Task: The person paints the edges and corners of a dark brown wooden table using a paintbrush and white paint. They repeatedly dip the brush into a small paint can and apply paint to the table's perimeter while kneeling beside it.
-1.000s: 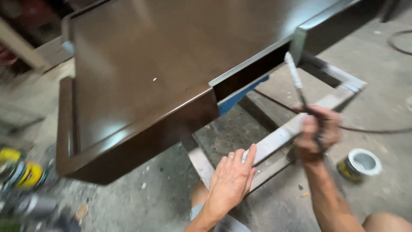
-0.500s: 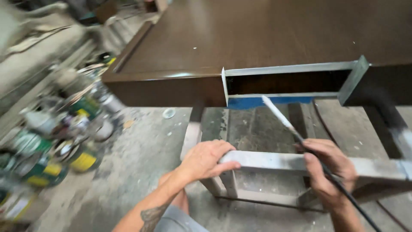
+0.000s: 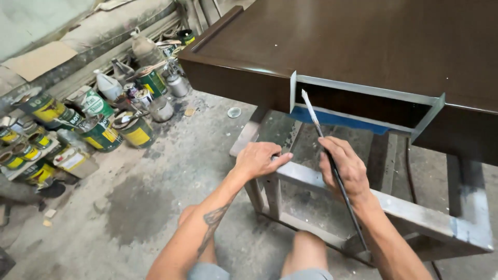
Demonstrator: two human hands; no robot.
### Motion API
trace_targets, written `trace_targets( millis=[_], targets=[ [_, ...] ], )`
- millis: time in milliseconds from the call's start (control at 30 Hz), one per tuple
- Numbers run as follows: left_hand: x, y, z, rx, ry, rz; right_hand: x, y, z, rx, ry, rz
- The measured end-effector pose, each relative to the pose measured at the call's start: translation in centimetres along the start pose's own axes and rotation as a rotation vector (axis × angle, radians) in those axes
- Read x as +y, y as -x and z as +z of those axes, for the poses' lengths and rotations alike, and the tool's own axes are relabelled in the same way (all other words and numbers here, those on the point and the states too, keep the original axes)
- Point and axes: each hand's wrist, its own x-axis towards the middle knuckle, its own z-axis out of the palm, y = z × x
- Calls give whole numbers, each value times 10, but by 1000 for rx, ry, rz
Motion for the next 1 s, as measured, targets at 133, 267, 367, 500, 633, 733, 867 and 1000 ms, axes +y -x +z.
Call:
trace_targets(
  millis=[133, 267, 367, 500, 633, 733, 867, 1000],
  targets=[
    [0, 5, -1, 102, 8, 38, 7, -6, 8, 0, 41, -47],
    [-4, 8, 2, 166, 23, 81, 2, -10, 10, -31, 67, -43],
    [-6, 10, 6, 198, 28, 83, 1, -11, 13, -32, 84, -57],
    [-7, 5, 5, 213, 31, 105, 2, -18, 18, -21, 107, -98],
    [-7, 9, 3, 182, 35, 112, 10, -17, 21, -24, 123, -83],
    [-9, 10, 3, 181, 44, 105, 11, -19, 25, -14, 129, -100],
    [-10, 8, 1, 178, 46, 102, 13, -21, 28, -37, 133, -93],
    [-8, 12, -4, 171, 41, 105, 13, -23, 29, -53, 119, -91]
  ],
)
